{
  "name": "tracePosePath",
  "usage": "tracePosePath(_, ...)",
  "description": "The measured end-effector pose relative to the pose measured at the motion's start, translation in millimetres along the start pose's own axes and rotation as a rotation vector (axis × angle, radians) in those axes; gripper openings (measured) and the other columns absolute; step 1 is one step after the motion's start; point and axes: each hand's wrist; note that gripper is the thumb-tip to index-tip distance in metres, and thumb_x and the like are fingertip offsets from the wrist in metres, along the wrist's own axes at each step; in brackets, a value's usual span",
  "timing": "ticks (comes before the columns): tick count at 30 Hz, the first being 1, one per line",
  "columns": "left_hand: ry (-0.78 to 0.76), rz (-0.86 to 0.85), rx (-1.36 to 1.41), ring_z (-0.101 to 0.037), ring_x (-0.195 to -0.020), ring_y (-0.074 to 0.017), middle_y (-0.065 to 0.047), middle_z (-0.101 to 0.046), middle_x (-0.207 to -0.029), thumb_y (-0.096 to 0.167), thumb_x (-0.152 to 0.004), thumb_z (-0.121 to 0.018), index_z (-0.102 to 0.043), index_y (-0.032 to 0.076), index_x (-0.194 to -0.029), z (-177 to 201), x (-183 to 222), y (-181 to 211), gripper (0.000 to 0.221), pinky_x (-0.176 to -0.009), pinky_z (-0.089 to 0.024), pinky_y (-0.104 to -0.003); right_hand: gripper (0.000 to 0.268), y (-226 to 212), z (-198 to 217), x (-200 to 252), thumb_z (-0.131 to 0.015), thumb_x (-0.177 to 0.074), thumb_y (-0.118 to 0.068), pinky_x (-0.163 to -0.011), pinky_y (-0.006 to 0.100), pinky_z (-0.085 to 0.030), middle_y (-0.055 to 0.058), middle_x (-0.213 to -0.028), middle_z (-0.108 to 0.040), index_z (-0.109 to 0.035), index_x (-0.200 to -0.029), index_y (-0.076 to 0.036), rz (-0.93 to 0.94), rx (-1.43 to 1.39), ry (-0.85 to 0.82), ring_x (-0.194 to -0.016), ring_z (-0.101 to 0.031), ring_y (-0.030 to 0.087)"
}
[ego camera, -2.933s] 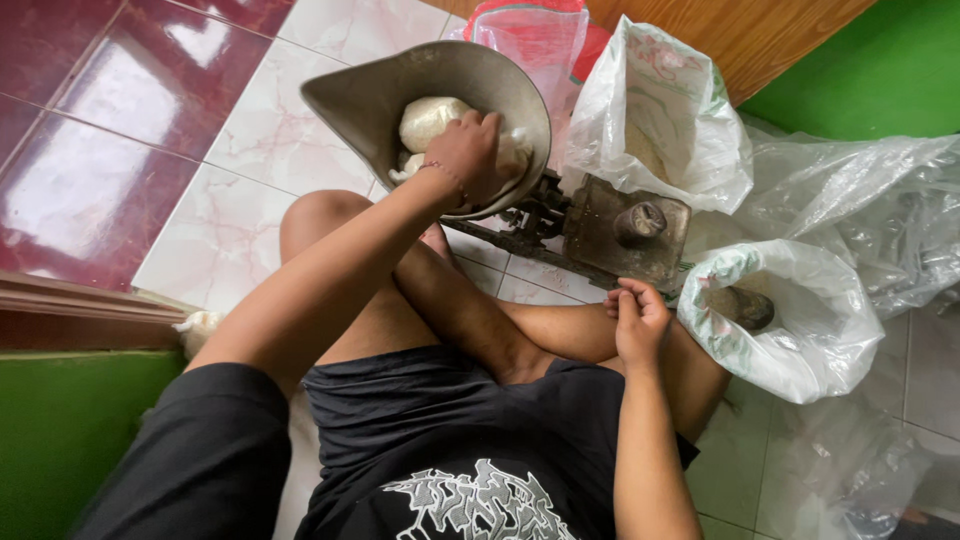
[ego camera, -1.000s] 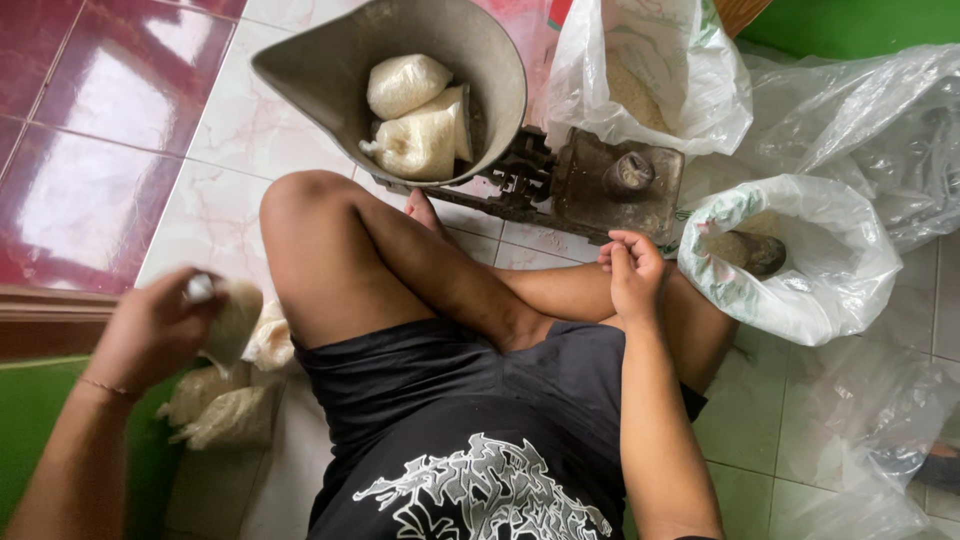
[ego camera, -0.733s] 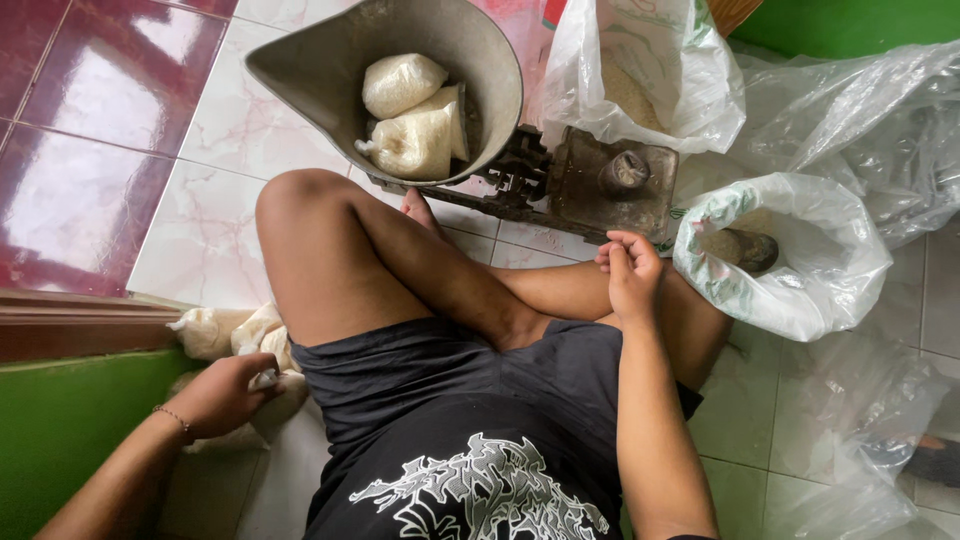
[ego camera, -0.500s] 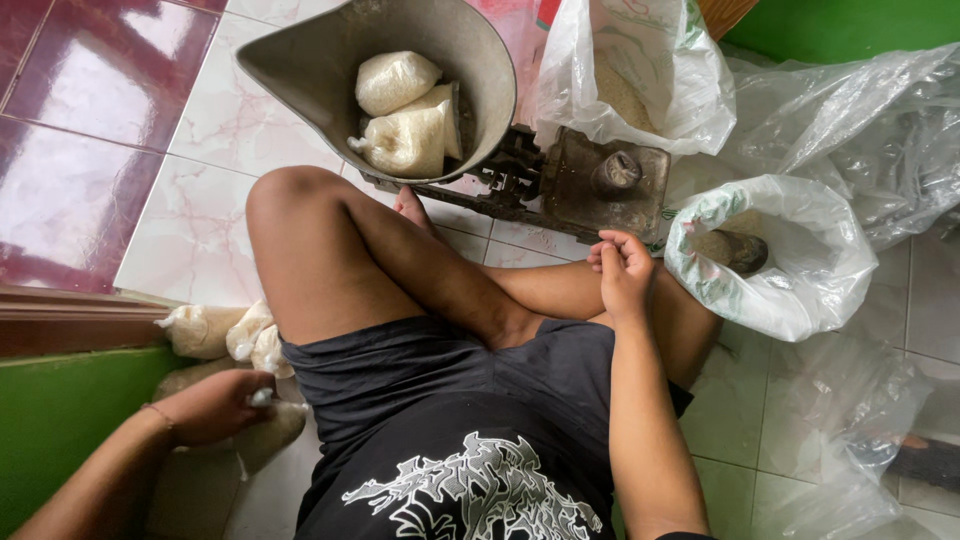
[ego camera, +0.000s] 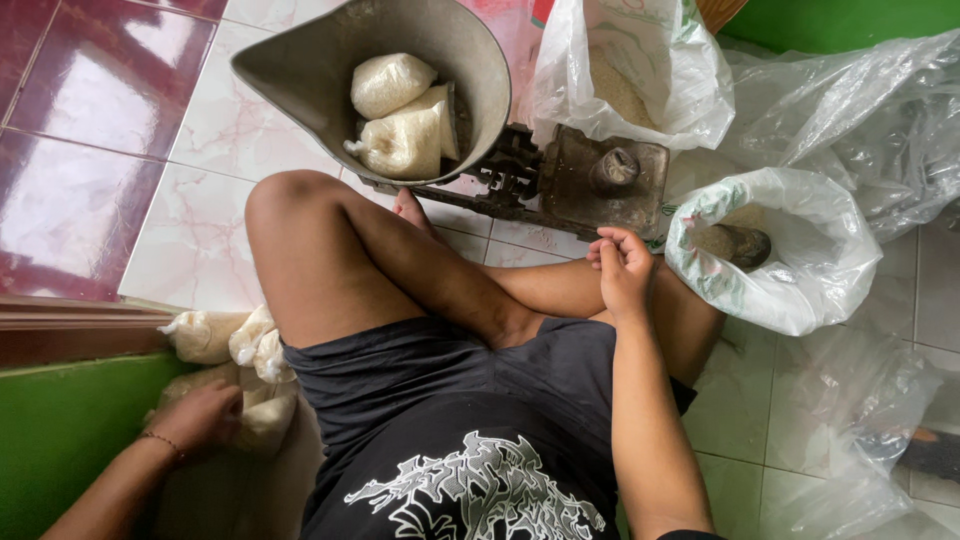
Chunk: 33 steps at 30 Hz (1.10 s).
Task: The person sits on the floor and weighs small plastic bags filled with flour using a balance scale, adjusting the number of bags on the scale and then filling a new plastic bag with loose flour from a sack using a metal tin.
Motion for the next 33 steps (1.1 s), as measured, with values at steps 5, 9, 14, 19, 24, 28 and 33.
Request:
tracePosePath(5, -0.125, 0.106, 0.006, -0.063, -0.088, -0.0238, -0.005, -0.065, -0.097, 0.037, -0.076, -0.065, -0.055, 0.022, -0.086, -28.0, -18.9, -21.4, 0.021, -0.076, -0.047, -0.037, 0.018, 1.7, 1.0, -0.1, -0.05, -0.094, -0.011, -0.062, 0.023, -0.051, 0.009, -0.082, -0.065, -0.062, -0.104, -0.003, -0.006, 0.004, -0.004, -0.072, -0.065, 0.015)
tracePosePath(9, -0.196, 0.164, 0.058, -0.066, -0.093, -0.0298, -0.012, -0.069, -0.103, 0.04, -0.077, -0.066, -0.056, 0.014, -0.093, -25.8, -21.2, -6.9, 0.031, -0.079, -0.049, -0.04, 0.018, -1.1, -0.1, 0.1, -0.05, -0.094, -0.011, -0.063, 0.024, -0.052, 0.01, -0.082, -0.065, -0.062, -0.104, -0.003, 0.002, 0.012, -0.005, -0.072, -0.065, 0.016)
tracePosePath(14, -0.261, 0.23, -0.074, -0.067, -0.106, -0.0276, -0.01, -0.067, -0.116, 0.047, -0.084, -0.054, -0.058, 0.017, -0.108, 87.9, 30.0, 67.9, 0.038, -0.088, -0.052, -0.039, 0.019, -3.6, 0.0, 0.5, -0.05, -0.093, -0.011, -0.063, 0.023, -0.052, 0.01, -0.082, -0.065, -0.063, -0.103, -0.003, -0.001, 0.017, 0.001, -0.071, -0.065, 0.016)
tracePosePath(19, -0.078, 0.004, 0.026, -0.065, -0.069, -0.0247, -0.008, -0.073, -0.077, 0.048, -0.086, -0.056, -0.066, 0.016, -0.071, 211.9, 44.5, 131.5, 0.036, -0.072, -0.049, -0.037, 0.019, -7.9, -2.4, 2.9, -0.05, -0.093, -0.011, -0.064, 0.023, -0.051, 0.009, -0.082, -0.065, -0.063, -0.104, -0.003, -0.025, 0.017, 0.0, -0.072, -0.065, 0.015)
tracePosePath(24, 0.677, -0.522, 0.309, -0.063, -0.087, -0.0316, -0.012, -0.067, -0.098, 0.023, -0.087, -0.065, -0.061, 0.01, -0.106, 347.3, 74.3, 209.2, 0.024, -0.076, -0.048, -0.042, 0.019, -16.4, -2.8, 3.1, -0.05, -0.094, -0.011, -0.064, 0.024, -0.053, 0.009, -0.083, -0.065, -0.063, -0.105, -0.003, -0.024, 0.058, -0.013, -0.074, -0.064, 0.015)
tracePosePath(28, 0.824, -0.637, 0.304, -0.063, -0.097, -0.0367, -0.01, -0.061, -0.099, 0.021, -0.083, -0.072, -0.06, 0.012, -0.11, 398.4, 14.8, 250.6, 0.03, -0.081, -0.049, -0.047, 0.017, 2.3, 2.0, -0.5, -0.051, -0.092, -0.001, -0.06, 0.023, -0.058, 0.016, -0.078, -0.067, -0.066, -0.101, -0.001, 0.092, 0.005, 0.012, -0.068, -0.067, 0.016)
tracePosePath(33, 0.559, -0.358, 0.239, -0.056, -0.108, -0.038, -0.017, -0.058, -0.123, 0.045, -0.078, -0.072, -0.053, 0.008, -0.129, 422.0, -83.7, 288.0, 0.065, -0.084, -0.045, -0.047, 0.018, 2.6, 3.7, 0.3, -0.051, -0.094, -0.011, -0.064, 0.024, -0.053, 0.011, -0.083, -0.066, -0.062, -0.105, -0.003, -0.006, 0.009, 0.0, -0.073, -0.065, 0.015)
Point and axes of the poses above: each hand's wrist, its own x-axis away from the middle knuckle, its own z-axis out of the back of the hand, y = z × x
